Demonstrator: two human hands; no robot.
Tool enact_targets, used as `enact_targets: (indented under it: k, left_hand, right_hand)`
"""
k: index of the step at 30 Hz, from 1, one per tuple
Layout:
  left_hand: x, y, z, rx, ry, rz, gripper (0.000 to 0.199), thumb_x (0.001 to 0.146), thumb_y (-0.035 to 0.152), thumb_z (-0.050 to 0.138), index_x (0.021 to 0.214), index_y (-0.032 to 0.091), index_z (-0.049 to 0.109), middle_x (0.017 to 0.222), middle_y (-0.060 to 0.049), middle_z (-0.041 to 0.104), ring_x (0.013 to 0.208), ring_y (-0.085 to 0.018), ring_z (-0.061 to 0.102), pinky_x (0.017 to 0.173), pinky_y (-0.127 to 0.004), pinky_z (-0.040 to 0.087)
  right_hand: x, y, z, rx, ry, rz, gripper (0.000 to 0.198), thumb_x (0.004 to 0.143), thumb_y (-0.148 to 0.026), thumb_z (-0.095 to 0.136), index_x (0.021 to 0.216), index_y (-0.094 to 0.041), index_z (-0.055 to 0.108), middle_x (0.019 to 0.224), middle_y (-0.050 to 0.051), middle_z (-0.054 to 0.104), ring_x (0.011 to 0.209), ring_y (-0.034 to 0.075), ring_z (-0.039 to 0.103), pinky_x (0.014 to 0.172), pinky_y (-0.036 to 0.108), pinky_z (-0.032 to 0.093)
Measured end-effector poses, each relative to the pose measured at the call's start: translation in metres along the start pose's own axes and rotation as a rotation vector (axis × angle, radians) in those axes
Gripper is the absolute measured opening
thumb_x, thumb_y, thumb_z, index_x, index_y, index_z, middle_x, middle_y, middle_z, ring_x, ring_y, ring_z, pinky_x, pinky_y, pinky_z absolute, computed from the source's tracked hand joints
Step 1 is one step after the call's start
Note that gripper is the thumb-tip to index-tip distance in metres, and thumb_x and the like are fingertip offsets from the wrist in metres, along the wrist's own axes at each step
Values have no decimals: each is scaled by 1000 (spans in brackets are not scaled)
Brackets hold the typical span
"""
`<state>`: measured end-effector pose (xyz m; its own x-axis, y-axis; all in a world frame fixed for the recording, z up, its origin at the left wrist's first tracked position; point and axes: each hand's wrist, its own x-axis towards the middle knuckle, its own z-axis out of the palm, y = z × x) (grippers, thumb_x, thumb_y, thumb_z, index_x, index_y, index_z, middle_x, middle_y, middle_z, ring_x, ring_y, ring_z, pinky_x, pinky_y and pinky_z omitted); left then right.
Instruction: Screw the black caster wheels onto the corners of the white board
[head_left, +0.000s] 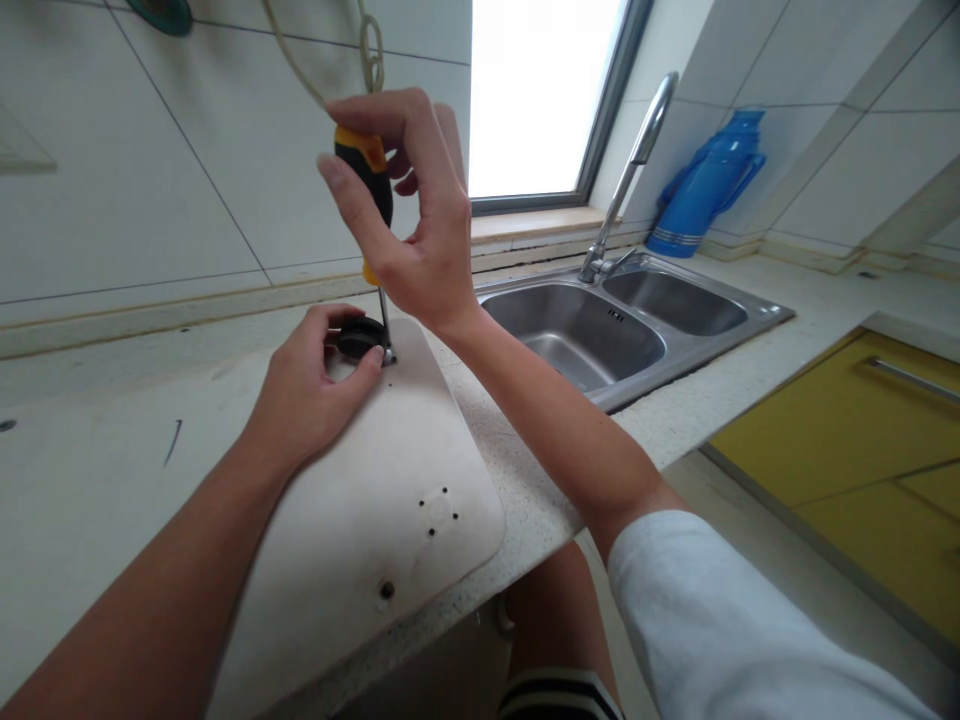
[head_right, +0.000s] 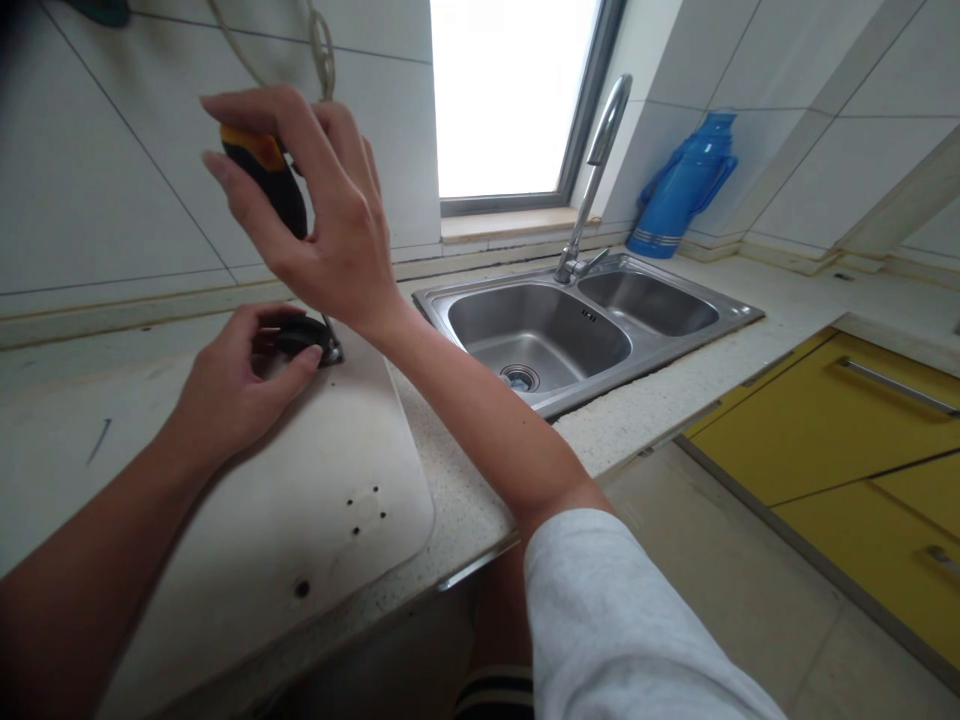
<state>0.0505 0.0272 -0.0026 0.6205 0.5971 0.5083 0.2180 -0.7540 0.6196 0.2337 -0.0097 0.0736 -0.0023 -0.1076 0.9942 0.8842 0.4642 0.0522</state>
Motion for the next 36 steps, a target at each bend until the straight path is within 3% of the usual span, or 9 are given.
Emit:
enact_targets:
  k: [2, 7, 13, 18, 21, 26, 31, 36]
  left_hand:
    - [0, 1, 0, -1, 0, -2, 41, 94, 46, 73, 132, 33, 65, 129, -8, 78, 115, -34, 76, 105, -56, 62]
    - [0, -1, 1, -4, -1, 6, 41, 94, 46, 74, 132, 34, 64, 128, -7, 78, 117, -34, 77, 106, -56, 61]
    - [1, 1, 0, 2, 5, 11, 40, 93, 45, 74, 130, 33, 64, 128, -7, 78, 115, -34, 76, 105, -56, 62]
    - [1, 0, 1, -15, 4, 23, 41, 92, 45, 73, 130, 31, 65, 128, -8, 78, 112, -33, 76, 101, -53, 61]
    - [1, -1, 2, -13, 6, 22, 43, 92, 46, 72, 131, 30, 65, 127, -9, 78, 111, -34, 76, 97, -51, 61]
    - [2, -2, 2, -12, 23, 33, 44, 91, 45, 72, 130, 28, 66, 127, -10, 79, 113, -34, 76, 102, -52, 60]
    - [2, -4, 4, -35, 41, 41, 43, 90, 44, 74, 128, 26, 67, 125, -12, 79, 112, -34, 77, 104, -53, 60]
    - [1, -6, 5, -20, 51, 35, 49, 91, 41, 77, 136, 25, 65, 125, -13, 80, 112, -32, 77, 101, -50, 61]
  right_hand:
    - [0, -2, 0, -14, 26, 22, 18, 115, -44, 55, 118, -27, 60, 107, 1, 69, 106, 14, 63, 103, 28, 60]
    - [-1, -1, 1, 104, -90, 42, 30, 121, -36, 27, 133, -30, 54, 122, -1, 69, 110, 7, 68, 80, 19, 58]
    - [-1, -8, -2, -42, 12, 66, 10, 111, -32, 62, 120, -27, 62, 109, 0, 72, 112, 15, 62, 109, 29, 58]
    - [1, -15, -7, 29, -94, 170, 31, 112, -22, 35, 129, -27, 60, 127, 0, 71, 129, 12, 65, 104, 25, 61]
    - [1, -19, -7, 89, -165, 207, 27, 113, -24, 40, 134, -28, 58, 134, -3, 72, 128, 11, 67, 106, 25, 61]
    - [-5, -18, -3, -14, -49, 225, 21, 110, -35, 59, 131, -30, 55, 132, 0, 73, 121, 15, 66, 102, 28, 62]
    - [1, -16, -3, 63, -33, 294, 20, 113, -41, 55, 130, -31, 53, 133, 2, 72, 121, 14, 70, 88, 25, 63]
    - [14, -19, -5, 219, 138, 225, 28, 108, -36, 60, 134, -27, 54, 140, 8, 66, 127, 19, 71, 102, 33, 64]
